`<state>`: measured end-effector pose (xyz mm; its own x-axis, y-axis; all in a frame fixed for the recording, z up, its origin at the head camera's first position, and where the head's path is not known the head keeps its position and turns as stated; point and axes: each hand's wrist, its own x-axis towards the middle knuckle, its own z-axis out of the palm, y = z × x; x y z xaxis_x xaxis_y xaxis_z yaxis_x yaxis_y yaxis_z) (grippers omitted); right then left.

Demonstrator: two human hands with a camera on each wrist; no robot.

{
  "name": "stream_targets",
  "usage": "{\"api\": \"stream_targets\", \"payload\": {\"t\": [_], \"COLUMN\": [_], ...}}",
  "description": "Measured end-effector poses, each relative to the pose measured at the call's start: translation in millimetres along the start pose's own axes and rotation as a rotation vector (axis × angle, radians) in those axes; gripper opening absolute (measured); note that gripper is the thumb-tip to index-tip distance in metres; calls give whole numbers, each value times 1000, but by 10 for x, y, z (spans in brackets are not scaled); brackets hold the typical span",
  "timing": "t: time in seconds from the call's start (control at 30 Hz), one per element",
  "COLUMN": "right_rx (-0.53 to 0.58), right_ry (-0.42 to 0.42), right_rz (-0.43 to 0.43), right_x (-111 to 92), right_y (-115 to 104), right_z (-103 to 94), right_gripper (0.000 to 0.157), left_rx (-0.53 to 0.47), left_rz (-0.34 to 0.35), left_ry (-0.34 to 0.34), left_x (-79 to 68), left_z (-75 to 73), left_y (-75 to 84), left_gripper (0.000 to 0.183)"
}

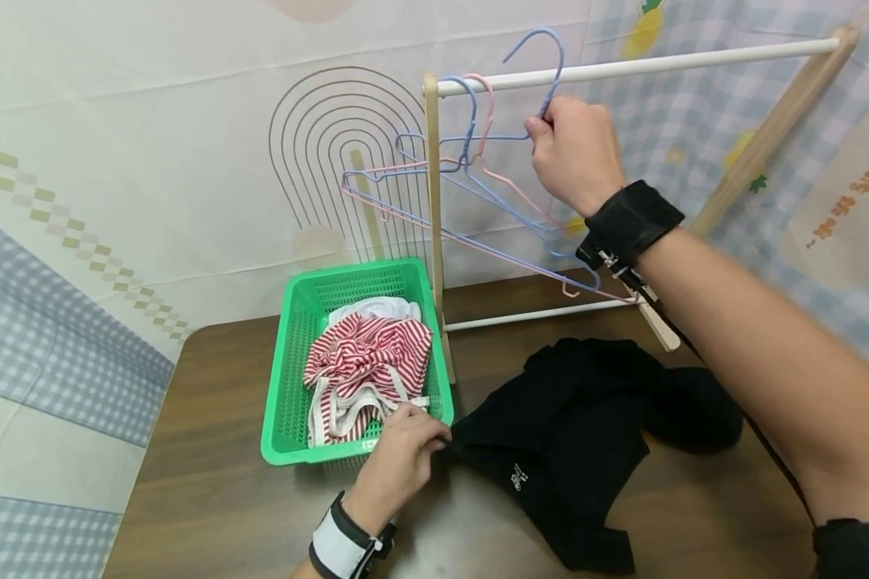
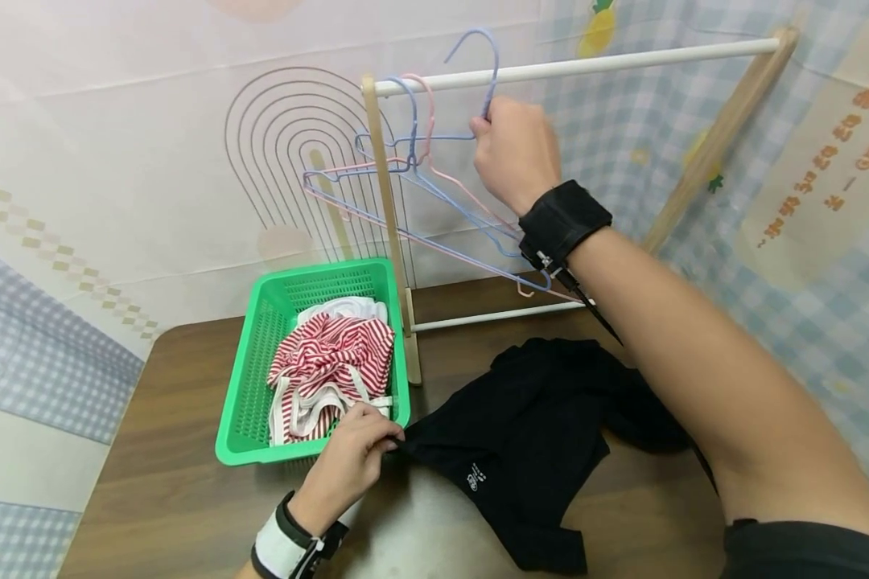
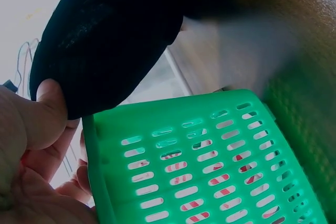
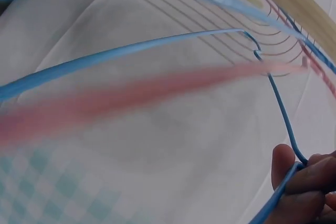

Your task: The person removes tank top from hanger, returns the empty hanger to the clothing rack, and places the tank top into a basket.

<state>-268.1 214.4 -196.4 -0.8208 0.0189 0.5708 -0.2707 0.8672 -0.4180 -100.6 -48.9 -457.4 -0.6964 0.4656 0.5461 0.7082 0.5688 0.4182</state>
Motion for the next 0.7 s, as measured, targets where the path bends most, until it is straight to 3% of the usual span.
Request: {"api": "stream_targets", "payload": {"t": [0.33,0.7], "right_rx": [21,39], "right_ry": [-87,-186], "right_rz": [46,40], "right_x": [12,-20], "right_y": [-88,-105], "right_z": [119,214], "right_gripper": [38,35], "left_rx": [0,-2], "left_rz": [7,-17], "left_ry": [-10,-9], "left_x": [21,17], "left_z": [11,-5], "left_y": [32,62], "left_gripper": [21,21]}}
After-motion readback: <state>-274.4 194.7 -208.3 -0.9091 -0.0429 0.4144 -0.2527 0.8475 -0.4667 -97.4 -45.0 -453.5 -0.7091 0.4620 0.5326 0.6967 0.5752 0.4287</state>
